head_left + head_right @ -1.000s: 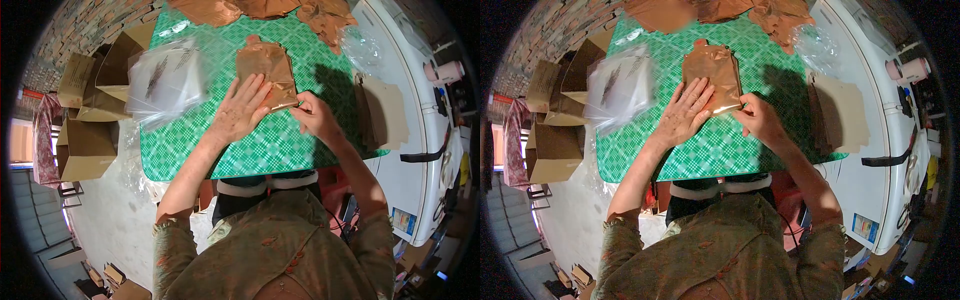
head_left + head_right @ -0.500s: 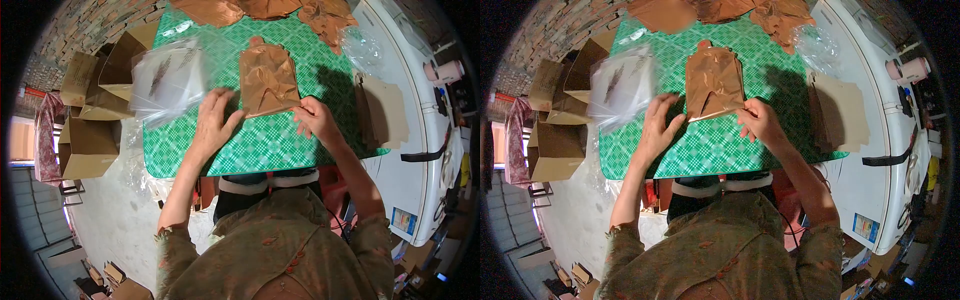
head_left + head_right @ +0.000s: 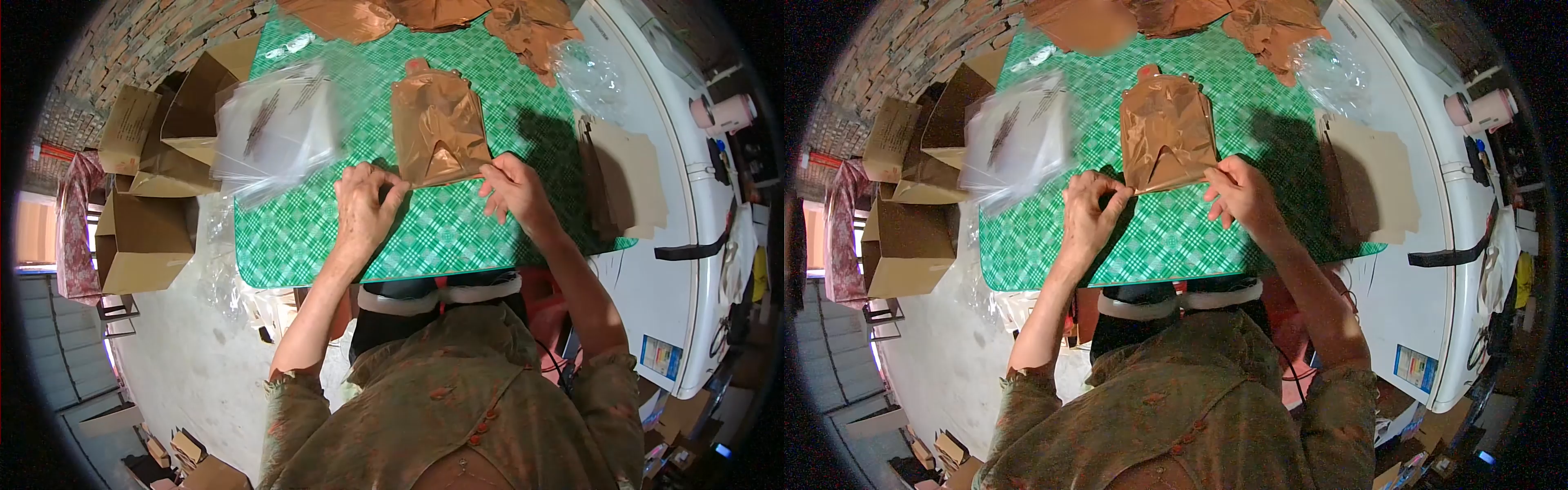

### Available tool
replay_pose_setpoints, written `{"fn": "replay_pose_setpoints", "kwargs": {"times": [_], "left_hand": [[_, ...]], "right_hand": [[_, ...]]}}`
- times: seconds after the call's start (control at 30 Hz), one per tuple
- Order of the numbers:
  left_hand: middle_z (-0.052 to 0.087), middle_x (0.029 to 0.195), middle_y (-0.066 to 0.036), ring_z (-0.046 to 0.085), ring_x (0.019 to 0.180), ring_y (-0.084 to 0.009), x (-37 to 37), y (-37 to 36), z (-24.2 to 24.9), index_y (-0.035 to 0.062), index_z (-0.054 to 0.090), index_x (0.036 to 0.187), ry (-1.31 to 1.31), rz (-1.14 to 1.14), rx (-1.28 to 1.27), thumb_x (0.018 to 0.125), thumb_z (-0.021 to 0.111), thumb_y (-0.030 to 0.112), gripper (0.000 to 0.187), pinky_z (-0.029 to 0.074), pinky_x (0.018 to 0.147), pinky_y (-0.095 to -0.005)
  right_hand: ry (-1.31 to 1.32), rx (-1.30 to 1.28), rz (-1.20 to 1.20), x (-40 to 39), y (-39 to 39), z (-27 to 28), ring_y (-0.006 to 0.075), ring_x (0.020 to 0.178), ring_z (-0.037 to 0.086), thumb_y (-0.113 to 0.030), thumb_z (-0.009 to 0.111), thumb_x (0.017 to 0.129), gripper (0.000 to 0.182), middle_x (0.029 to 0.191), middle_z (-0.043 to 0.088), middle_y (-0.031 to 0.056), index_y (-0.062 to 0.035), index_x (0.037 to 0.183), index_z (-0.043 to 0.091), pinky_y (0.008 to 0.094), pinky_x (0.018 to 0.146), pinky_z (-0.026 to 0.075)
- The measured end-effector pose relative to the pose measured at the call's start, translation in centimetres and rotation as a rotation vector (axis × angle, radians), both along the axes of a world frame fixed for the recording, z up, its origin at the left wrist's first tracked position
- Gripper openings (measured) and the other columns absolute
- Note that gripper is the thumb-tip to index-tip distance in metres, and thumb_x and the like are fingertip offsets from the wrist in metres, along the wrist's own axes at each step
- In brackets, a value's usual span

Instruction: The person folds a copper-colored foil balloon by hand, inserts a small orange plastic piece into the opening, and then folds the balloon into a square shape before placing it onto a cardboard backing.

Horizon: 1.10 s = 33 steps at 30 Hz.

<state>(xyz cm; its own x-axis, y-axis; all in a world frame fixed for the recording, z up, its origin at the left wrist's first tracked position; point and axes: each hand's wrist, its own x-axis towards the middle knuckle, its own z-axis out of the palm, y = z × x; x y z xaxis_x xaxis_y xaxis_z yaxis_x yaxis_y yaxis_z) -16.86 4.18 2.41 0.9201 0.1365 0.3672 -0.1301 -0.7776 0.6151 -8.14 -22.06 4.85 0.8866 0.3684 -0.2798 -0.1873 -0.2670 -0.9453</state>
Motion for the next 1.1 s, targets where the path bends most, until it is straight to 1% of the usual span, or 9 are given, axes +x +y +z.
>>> {"fn": "replay_pose_setpoints", "kwargs": {"times": [0.1,0.2,0.3,0.4,0.5,0.7,0.8,0.9,1.1], "left_hand": [[0.061,0.089,-0.007,0.055,0.094,-0.0280,0.2,-0.2,-0.1,0.0091,0.079,0.090,0.017,0.024,-0.008,0.088,0.081,0.024,0.015,0.037,0.084,-0.0413],[0.062,0.088,-0.008,0.055,0.094,-0.0280,0.4,-0.3,-0.3,0.0089,0.079,0.089,0.011,0.035,-0.008,0.089,0.081,0.025,0.016,0.037,0.084,-0.0420],[0.062,0.089,-0.008,0.055,0.094,-0.0279,0.6,-0.6,0.1,0.0085,0.079,0.090,0.014,0.036,-0.001,0.089,0.081,0.025,0.017,0.036,0.085,-0.0425],[0.061,0.088,-0.007,0.054,0.094,-0.0272,0.7,-0.7,0.2,0.0076,0.079,0.092,0.033,0.030,0.013,0.091,0.079,0.026,0.018,0.036,0.085,-0.0421],[0.060,0.088,-0.007,0.053,0.094,-0.0261,0.6,-0.5,0.4,0.0066,0.079,0.095,0.076,0.018,0.017,0.094,0.077,0.026,0.020,0.036,0.086,-0.0411],[0.061,0.089,-0.007,0.053,0.093,-0.0271,-0.4,0.0,0.3,0.0070,0.077,0.092,0.106,0.009,0.010,0.093,0.078,0.026,0.020,0.036,0.086,-0.0414],[0.061,0.090,-0.007,0.053,0.093,-0.0273,-1.6,0.1,0.7,0.0070,0.077,0.092,0.124,0.000,0.014,0.092,0.079,0.026,0.020,0.036,0.086,-0.0416],[0.061,0.090,-0.007,0.053,0.092,-0.0273,-2.4,0.1,1.1,0.0069,0.077,0.092,0.143,-0.013,0.030,0.093,0.079,0.026,0.020,0.036,0.085,-0.0415],[0.061,0.087,-0.007,0.053,0.090,-0.0274,-2.8,-0.1,1.1,0.0067,0.077,0.091,0.111,-0.021,0.087,0.093,0.079,0.027,0.020,0.036,0.084,-0.0415]], "right_hand": [[-0.005,-0.008,0.011,0.2,-0.1,-0.3,0.0117,0.056,0.065,-0.021,0.059,0.109,0.021,0.084,0.068,0.0077,-0.0004,0.104,0.058,0.0243,0.040,0.045],[-0.034,0.026,-0.008,0.1,-0.1,-0.6,0.0142,0.053,0.066,-0.020,0.058,0.108,0.023,0.081,0.069,0.0115,0.0033,0.107,0.057,0.0257,0.038,0.046],[-0.037,0.057,-0.024,0.0,0.0,-0.5,0.0138,0.052,0.066,-0.020,0.058,0.108,0.022,0.082,0.070,0.0116,0.0022,0.109,0.058,0.0257,0.038,0.046],[-0.008,0.043,-0.016,0.2,-0.2,-0.8,0.0136,0.053,0.066,-0.021,0.057,0.109,0.023,0.081,0.070,0.0108,0.0021,0.109,0.059,0.0252,0.039,0.046],[0.038,0.082,0.002,0.0,-0.3,-0.5,0.0107,0.054,0.064,-0.023,0.058,0.109,0.024,0.082,0.069,0.0062,0.0003,0.108,0.062,0.0236,0.041,0.045],[0.052,-0.005,0.084,-0.5,-1.0,0.3,0.0108,0.053,0.062,-0.023,0.059,0.109,0.025,0.080,0.068,0.0057,0.0015,0.103,0.064,0.0250,0.042,0.043],[0.045,0.000,0.014,-1.9,-1.0,1.2,0.0098,0.053,0.061,-0.022,0.061,0.108,0.025,0.079,0.067,0.0049,0.0014,0.101,0.064,0.0245,0.042,0.042],[0.052,-0.057,0.052,-2.8,-1.1,1.3,0.0088,0.053,0.061,-0.022,0.063,0.107,0.025,0.078,0.067,0.0047,0.0017,0.100,0.063,0.0240,0.042,0.041],[0.020,-0.049,0.067,-3.2,-0.9,0.6,0.0106,0.052,0.064,-0.021,0.066,0.104,0.026,0.077,0.068,0.0074,0.0057,0.103,0.063,0.0254,0.040,0.044]]}}
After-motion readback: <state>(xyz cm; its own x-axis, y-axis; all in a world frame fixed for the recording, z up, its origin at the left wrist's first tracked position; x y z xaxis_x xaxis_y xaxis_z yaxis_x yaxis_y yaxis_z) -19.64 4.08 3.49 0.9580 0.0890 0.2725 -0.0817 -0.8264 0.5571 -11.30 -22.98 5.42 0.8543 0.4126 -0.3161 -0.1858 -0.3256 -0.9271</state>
